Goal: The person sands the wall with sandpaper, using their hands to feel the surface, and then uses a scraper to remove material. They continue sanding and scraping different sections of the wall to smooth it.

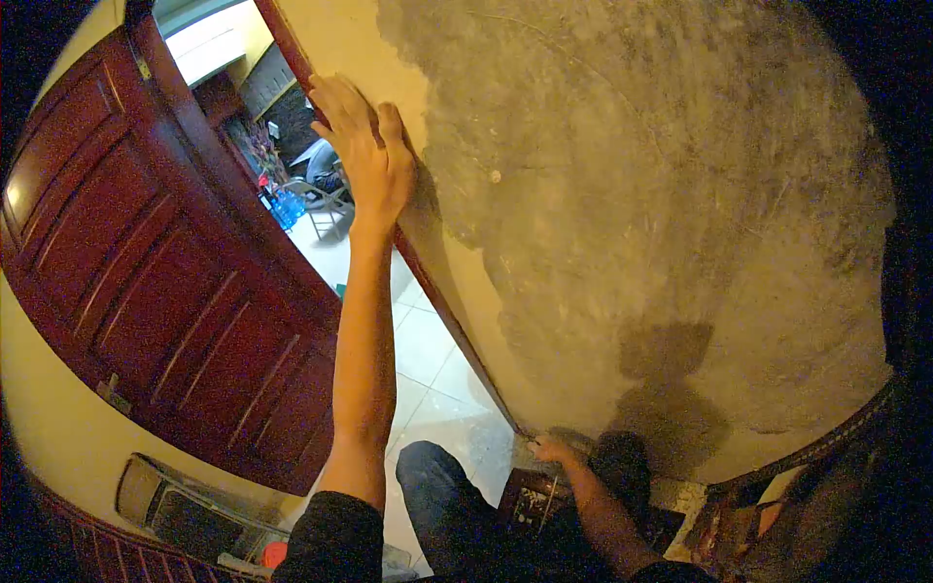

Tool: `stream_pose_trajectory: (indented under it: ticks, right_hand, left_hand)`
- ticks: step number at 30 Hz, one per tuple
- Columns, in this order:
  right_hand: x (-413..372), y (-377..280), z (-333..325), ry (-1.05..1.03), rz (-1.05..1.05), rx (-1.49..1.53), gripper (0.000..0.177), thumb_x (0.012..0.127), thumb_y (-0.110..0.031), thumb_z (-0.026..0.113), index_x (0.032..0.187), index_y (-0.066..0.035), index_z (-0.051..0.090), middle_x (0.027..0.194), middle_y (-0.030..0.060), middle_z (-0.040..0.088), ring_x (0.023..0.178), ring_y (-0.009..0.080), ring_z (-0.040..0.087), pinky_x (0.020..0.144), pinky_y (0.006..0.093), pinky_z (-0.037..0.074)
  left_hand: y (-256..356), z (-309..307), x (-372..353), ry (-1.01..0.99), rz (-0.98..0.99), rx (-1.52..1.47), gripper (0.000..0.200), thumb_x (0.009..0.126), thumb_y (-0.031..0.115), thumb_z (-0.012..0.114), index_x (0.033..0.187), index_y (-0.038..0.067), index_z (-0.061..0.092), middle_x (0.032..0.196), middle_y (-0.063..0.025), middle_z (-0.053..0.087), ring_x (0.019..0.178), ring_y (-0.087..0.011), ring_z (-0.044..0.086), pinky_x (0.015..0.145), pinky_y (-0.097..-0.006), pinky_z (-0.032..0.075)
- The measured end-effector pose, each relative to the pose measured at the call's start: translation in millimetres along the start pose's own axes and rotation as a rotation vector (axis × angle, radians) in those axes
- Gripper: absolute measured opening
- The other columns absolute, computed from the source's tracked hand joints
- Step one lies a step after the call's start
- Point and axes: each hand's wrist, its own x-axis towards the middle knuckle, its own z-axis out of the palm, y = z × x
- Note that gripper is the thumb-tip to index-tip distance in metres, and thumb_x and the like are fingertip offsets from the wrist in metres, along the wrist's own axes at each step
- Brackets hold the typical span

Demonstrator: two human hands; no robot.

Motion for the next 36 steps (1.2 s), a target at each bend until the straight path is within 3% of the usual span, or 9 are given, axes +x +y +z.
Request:
stream_pose_trajectory:
  ticks: [4, 6, 9, 12, 15, 16, 18, 30, 36]
  right_hand:
    - [12, 35, 13, 0.126, -0.092, -0.07, 0.061, 0.1, -0.05, 0.048, 0.123, 0.003, 0.065, 0.128, 0.0292, 0.064, 0.12, 0.0401, 0.062, 0.102, 0.0525, 0.046]
    - [6, 30, 3, 0.114, -0.06, -0.064, 0.059, 0.1, -0.049, 0.049, 0.123, 0.003, 0.065, 0.127, 0.0282, 0.064, 0.119, 0.0393, 0.062, 0.101, 0.0519, 0.047]
    - [-29, -1, -27, 0.12, 0.025, 0.065, 0.056, 0.099, -0.047, 0.052, 0.122, 0.002, 0.065, 0.124, 0.0252, 0.064, 0.116, 0.0366, 0.062, 0.099, 0.0503, 0.047]
    - [-60, -28, -53, 0.141, 0.08, 0.272, 0.052, 0.099, -0.045, 0.054, 0.121, 0.001, 0.066, 0.121, 0.0223, 0.064, 0.113, 0.034, 0.062, 0.097, 0.0487, 0.048]
    - [-86, -56, -85, 0.119, 0.102, 0.582, 0.048, 0.098, -0.042, 0.057, 0.12, -0.001, 0.066, 0.119, 0.0193, 0.064, 0.11, 0.0314, 0.061, 0.095, 0.047, 0.048]
    - [-91, -64, -93, 0.107, 0.105, 0.673, 0.047, 0.098, -0.042, 0.058, 0.12, -0.001, 0.066, 0.118, 0.0183, 0.064, 0.109, 0.0305, 0.061, 0.094, 0.0465, 0.049]
    - [-100, -75, -105, 0.106, 0.113, 0.799, 0.044, 0.098, -0.04, 0.059, 0.119, -0.002, 0.067, 0.116, 0.0164, 0.064, 0.107, 0.0288, 0.061, 0.093, 0.0454, 0.049]
    - [-110, -75, -139, 0.158, 0.092, 1.064, 0.031, 0.096, -0.031, 0.07, 0.116, -0.007, 0.068, 0.105, 0.0045, 0.065, 0.096, 0.0183, 0.061, 0.085, 0.0388, 0.051]
    - [-102, -63, -129, 0.239, 0.211, 1.009, 0.03, 0.094, -0.029, 0.075, 0.114, -0.008, 0.069, 0.105, 0.0026, 0.064, 0.097, 0.0171, 0.061, 0.082, 0.0377, 0.051]
  left_hand:
    - [10, 8, -78, -0.088, -0.067, -0.012, 0.075, 0.101, 0.024, 0.049, 0.16, -0.004, 0.012, 0.168, -0.0279, 0.004, 0.156, -0.0438, 0.001, 0.124, -0.0575, -0.003]
    - [39, 1, -147, -0.26, -0.132, -0.007, 0.077, 0.099, 0.024, 0.053, 0.156, -0.011, 0.016, 0.164, -0.0359, 0.004, 0.155, -0.0486, 0.001, 0.123, -0.0611, -0.003]
    - [64, -6, -286, -0.513, -0.192, -0.037, 0.077, 0.099, 0.029, 0.055, 0.156, -0.009, 0.022, 0.162, -0.0379, 0.012, 0.151, -0.0547, 0.009, 0.123, -0.064, 0.002]
    - [101, -45, -404, -0.526, -0.295, -0.409, 0.069, 0.095, 0.019, 0.059, 0.154, -0.007, 0.032, 0.16, -0.0306, 0.029, 0.149, -0.0488, 0.027, 0.123, -0.0515, 0.024]
    - [120, -69, -479, -0.658, -0.354, -0.497, 0.045, 0.098, 0.016, 0.057, 0.139, -0.002, 0.055, 0.134, -0.025, 0.061, 0.123, -0.0448, 0.057, 0.105, -0.0483, 0.046]
    - [122, -72, -494, -0.644, -0.372, -0.508, 0.045, 0.098, 0.016, 0.057, 0.139, -0.002, 0.055, 0.134, -0.025, 0.061, 0.123, -0.0448, 0.057, 0.105, -0.0483, 0.046]
    - [126, -75, -514, -0.787, -0.872, -0.651, 0.035, 0.099, 0.017, 0.056, 0.129, 0.0, 0.062, 0.121, -0.0242, 0.067, 0.112, -0.0426, 0.063, 0.096, -0.0468, 0.05]
    - [90, -42, -543, -1.171, -0.868, -0.688, 0.027, 0.094, 0.027, 0.064, 0.106, 0.005, 0.074, 0.093, -0.0227, 0.072, 0.088, -0.0405, 0.07, 0.077, -0.0504, 0.054]
    - [91, -42, -550, -1.026, -0.978, -0.772, 0.028, 0.092, 0.028, 0.069, 0.104, 0.003, 0.073, 0.089, -0.0225, 0.072, 0.083, -0.04, 0.071, 0.074, -0.0476, 0.055]
